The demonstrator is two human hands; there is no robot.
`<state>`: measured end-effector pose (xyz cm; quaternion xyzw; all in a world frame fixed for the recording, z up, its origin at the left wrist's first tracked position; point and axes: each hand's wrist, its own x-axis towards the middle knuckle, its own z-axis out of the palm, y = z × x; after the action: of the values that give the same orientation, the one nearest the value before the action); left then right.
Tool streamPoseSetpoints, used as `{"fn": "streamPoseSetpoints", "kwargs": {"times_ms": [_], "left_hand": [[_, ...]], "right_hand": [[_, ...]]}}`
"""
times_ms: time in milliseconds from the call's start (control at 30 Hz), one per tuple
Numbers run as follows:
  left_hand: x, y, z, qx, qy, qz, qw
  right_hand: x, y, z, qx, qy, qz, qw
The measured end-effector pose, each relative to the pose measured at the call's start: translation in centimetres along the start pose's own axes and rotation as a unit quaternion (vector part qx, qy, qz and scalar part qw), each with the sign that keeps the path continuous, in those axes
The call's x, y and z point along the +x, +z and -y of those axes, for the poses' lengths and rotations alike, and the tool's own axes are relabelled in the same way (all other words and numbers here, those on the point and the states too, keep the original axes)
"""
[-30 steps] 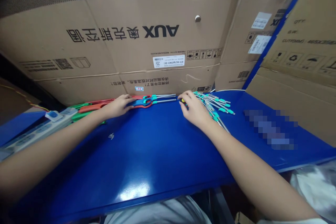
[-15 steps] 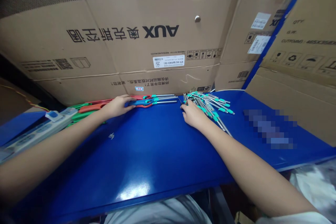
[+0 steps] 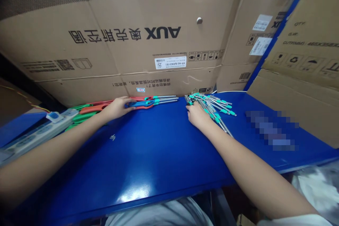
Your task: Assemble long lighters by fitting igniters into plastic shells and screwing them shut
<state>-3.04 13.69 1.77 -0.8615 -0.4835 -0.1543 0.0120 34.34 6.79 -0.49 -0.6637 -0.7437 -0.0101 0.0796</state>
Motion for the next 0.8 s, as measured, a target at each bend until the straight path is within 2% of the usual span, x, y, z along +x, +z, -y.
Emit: {"fn": "streamPoseSetpoints", "kwargs": {"times_ms": [200, 367, 467, 567, 633, 700, 800], "left_hand": [[-0.3, -0.1, 0.4, 0.016, -0.008, -0.003, 1.000], [-0.9, -0.8, -0.3, 0.044, -0.022, -0.017, 0.999], [-1.5, -2.2, -0.8, 0.058, -0.034, -0.038, 0.997], [-2.1, -4.3, -0.5, 0.099, -0.071, -0.058, 0.991], [-2.5, -5.7, 0.1, 0.135, -0.113, -0.054, 0.983], [-2.9, -6.8, 1.1, 0.149, -0.142, -0.002, 0.979], [-3.7, -7.9, 2.6, 0.150, -0.149, 0.029, 0.977]], "right_hand": [[-0.8, -0.5, 0.6, -0.016, -0.007, -0.001, 1.000], [-1.1, -0.6, 0.9, -0.024, -0.012, -0.037, 0.999], [-0.7, -0.3, 0.8, 0.044, -0.066, -0.119, 0.990], [-0.5, -0.2, 1.0, 0.144, -0.153, -0.198, 0.957], [-0.6, -0.3, 1.2, 0.182, -0.193, -0.212, 0.941], [-0.8, -0.4, 1.6, 0.198, -0.216, -0.207, 0.933], [-1.2, -0.4, 2.0, 0.198, -0.238, -0.188, 0.932]]}}
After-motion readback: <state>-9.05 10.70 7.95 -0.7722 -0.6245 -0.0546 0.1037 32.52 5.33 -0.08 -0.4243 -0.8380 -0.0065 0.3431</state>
